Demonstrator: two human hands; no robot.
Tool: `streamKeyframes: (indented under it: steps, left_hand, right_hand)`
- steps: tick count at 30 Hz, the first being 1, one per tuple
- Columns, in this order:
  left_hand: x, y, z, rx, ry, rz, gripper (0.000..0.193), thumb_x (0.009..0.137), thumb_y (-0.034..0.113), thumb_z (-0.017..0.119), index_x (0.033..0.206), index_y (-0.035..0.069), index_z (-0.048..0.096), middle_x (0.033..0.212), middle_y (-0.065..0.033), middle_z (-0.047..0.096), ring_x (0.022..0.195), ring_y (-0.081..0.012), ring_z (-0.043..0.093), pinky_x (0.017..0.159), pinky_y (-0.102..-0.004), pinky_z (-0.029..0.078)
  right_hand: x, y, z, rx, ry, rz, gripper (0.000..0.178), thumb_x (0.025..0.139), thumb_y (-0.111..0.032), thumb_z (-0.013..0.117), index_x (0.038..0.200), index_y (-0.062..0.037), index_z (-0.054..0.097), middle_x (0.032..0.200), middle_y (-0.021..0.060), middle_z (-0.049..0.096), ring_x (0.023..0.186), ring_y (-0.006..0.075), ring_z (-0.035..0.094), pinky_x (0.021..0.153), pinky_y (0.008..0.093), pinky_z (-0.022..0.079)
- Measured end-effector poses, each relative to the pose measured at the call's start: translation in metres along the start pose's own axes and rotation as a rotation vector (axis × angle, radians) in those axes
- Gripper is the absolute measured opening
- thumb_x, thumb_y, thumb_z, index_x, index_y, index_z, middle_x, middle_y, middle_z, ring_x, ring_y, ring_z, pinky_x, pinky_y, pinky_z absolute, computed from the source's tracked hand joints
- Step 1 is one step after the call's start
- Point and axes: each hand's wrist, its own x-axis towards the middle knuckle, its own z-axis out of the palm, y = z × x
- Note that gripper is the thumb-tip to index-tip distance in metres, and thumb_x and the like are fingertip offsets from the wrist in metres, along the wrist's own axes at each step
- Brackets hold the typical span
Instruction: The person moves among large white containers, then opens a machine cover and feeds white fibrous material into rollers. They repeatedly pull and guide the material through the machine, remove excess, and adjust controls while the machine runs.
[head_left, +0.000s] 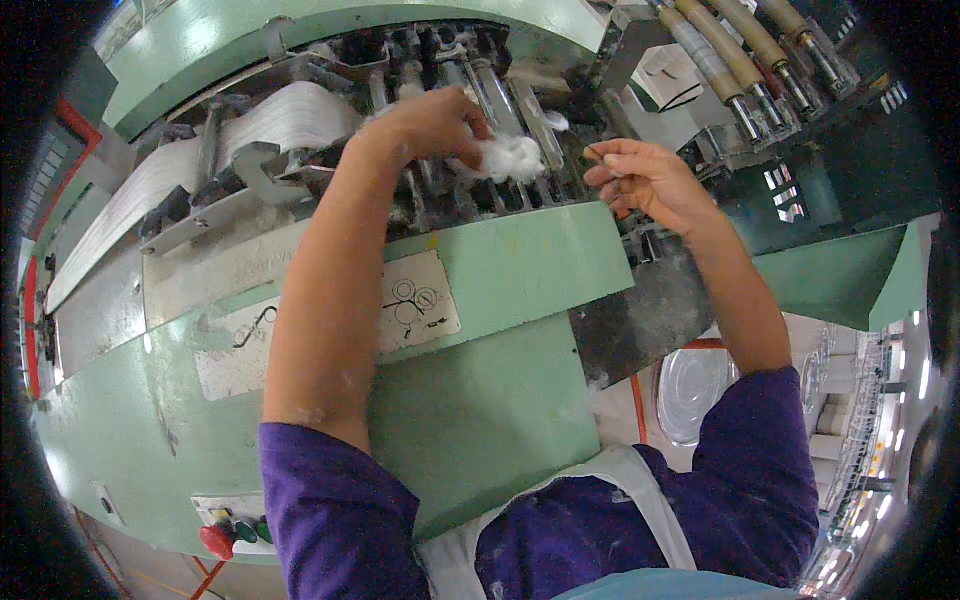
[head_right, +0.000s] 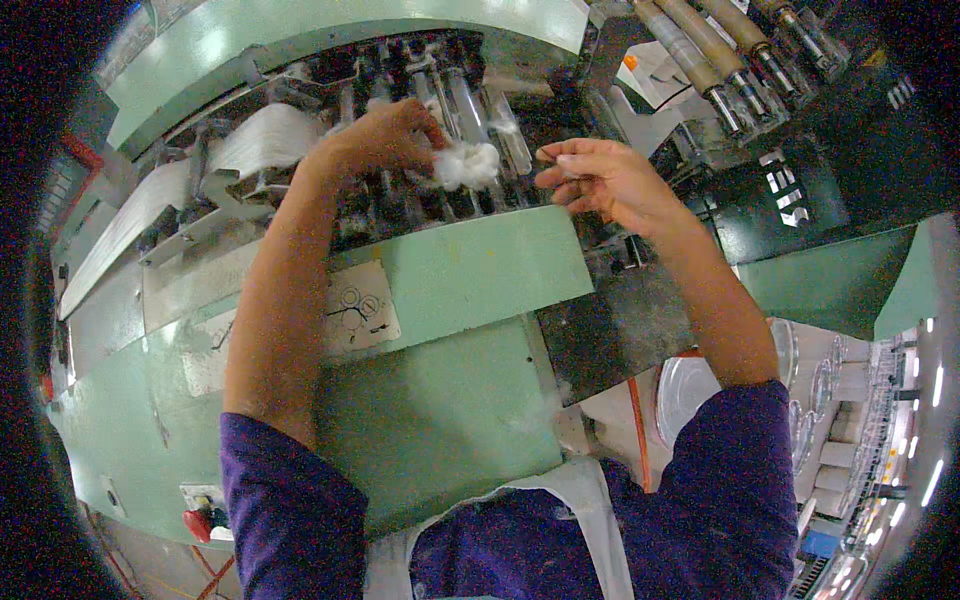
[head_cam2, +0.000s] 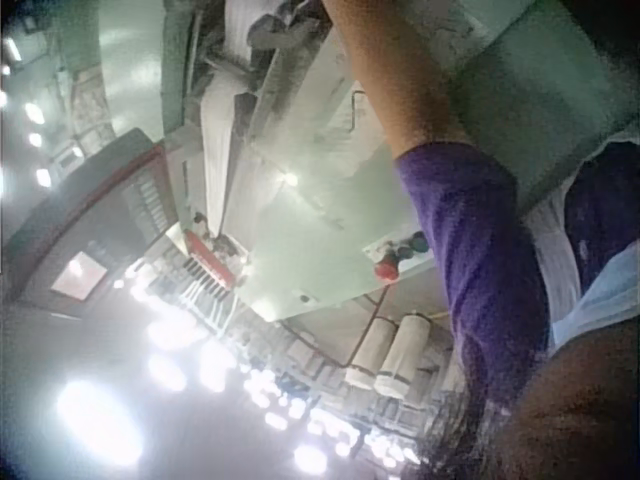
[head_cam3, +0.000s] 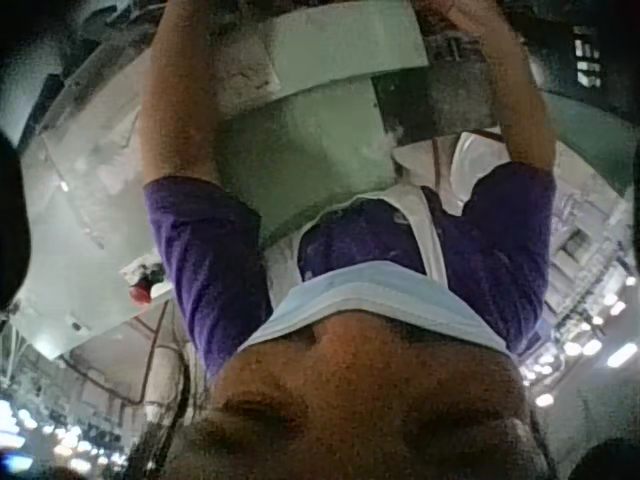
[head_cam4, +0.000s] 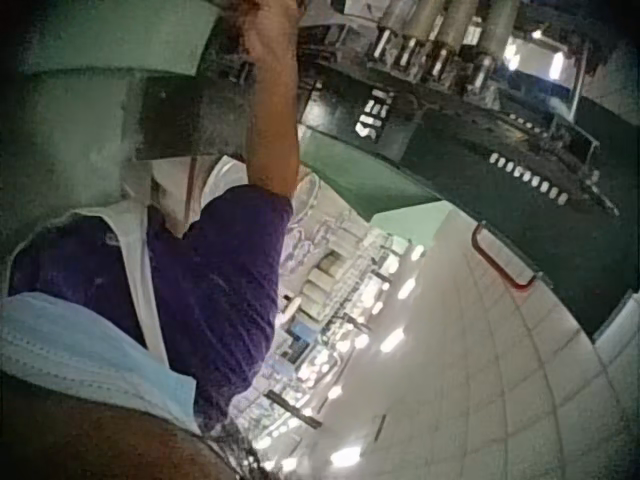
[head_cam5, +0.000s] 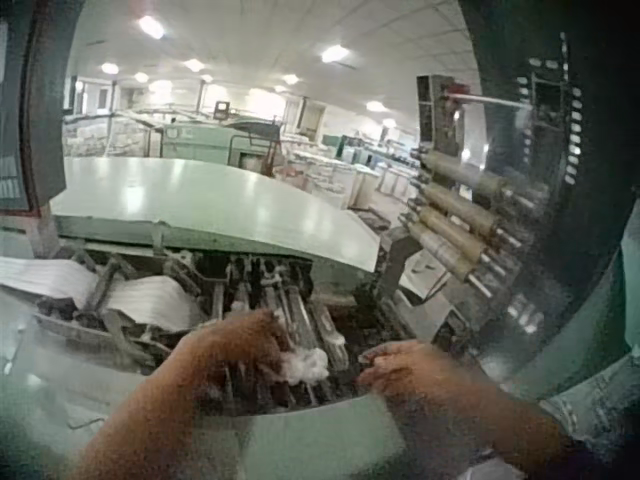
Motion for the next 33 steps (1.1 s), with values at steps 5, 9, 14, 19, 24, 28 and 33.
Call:
streamKeyframes:
  steps: [5,9,14,19,24,28,33]
  left_hand:
    - [0.004,-0.013,0.006,0.054,0.131,0.060,0.026,0.065,0.022,0.070,0.085,0.005,0.067,0.082,-0.0129,0.066,0.077,-0.0280,0.063,0.070,-0.0367,0.050]
    - [0.009,-0.020,0.002,0.116,0.301,0.038,0.026,0.064,0.027,0.068,0.082,0.007,0.066,0.080,-0.0134,0.066,0.078,-0.0320,0.063,0.070,-0.0392,0.049]
    - [0.007,-0.024,-0.002,0.132,0.315,0.008,0.026,0.064,0.028,0.068,0.081,0.008,0.066,0.080,-0.0121,0.066,0.079,-0.0313,0.063,0.069,-0.0396,0.049]
    - [0.005,-0.023,-0.002,0.160,0.300,-0.030,0.027,0.063,0.029,0.068,0.082,0.010,0.066,0.082,-0.0110,0.067,0.079,-0.0310,0.063,0.069,-0.0399,0.050]
    - [0.007,-0.022,0.002,0.264,0.332,0.021,0.026,0.063,0.028,0.068,0.083,0.013,0.067,0.083,-0.0107,0.067,0.080,-0.0305,0.064,0.070,-0.0409,0.051]
    - [0.007,-0.025,0.003,0.377,0.351,-0.056,0.026,0.063,0.026,0.067,0.085,0.014,0.067,0.084,-0.0112,0.067,0.083,-0.0306,0.064,0.072,-0.0408,0.051]
    - [0.008,-0.018,-0.001,0.273,0.268,-0.112,0.033,0.065,0.026,0.066,0.095,0.013,0.068,0.097,-0.0119,0.067,0.093,-0.0309,0.063,0.079,-0.0405,0.050]
  right_hand:
    - [0.028,-0.002,0.016,-0.227,0.033,-0.030,0.034,0.084,-0.020,0.052,0.115,-0.0072,0.058,0.084,0.0038,0.064,0.062,0.0089,0.055,0.056,0.0234,0.044]
    - [0.063,-0.010,0.018,-0.594,0.073,-0.166,0.034,0.080,-0.022,0.052,0.108,-0.0063,0.064,0.078,0.0058,0.064,0.064,0.0110,0.057,0.060,0.0259,0.047]
    - [0.109,-0.016,0.050,-1.134,0.283,-0.602,0.034,0.080,-0.024,0.055,0.105,-0.0032,0.065,0.082,0.0121,0.066,0.069,0.0179,0.061,0.065,0.0299,0.048]
    - [0.112,-0.025,0.051,-1.289,-0.071,-0.466,0.030,0.078,-0.024,0.055,0.094,-0.0031,0.068,0.086,0.0158,0.067,0.079,0.0287,0.064,0.073,0.0383,0.049]
    - [0.095,-0.034,0.055,-1.304,-0.155,-0.419,0.027,0.077,-0.023,0.057,0.091,-0.0032,0.069,0.084,0.0164,0.066,0.073,0.0285,0.064,0.068,0.0395,0.050]
    - [0.035,-0.077,0.045,-1.121,-0.228,-0.172,0.026,0.079,-0.024,0.057,0.090,-0.0029,0.069,0.077,0.0077,0.064,0.062,0.0169,0.058,0.051,0.0316,0.047]
    - [-0.043,-0.104,-0.001,-1.149,0.155,0.021,0.027,0.084,-0.030,0.056,0.098,-0.0091,0.067,0.078,-0.0034,0.056,0.057,0.0043,0.047,0.043,0.0195,0.036]
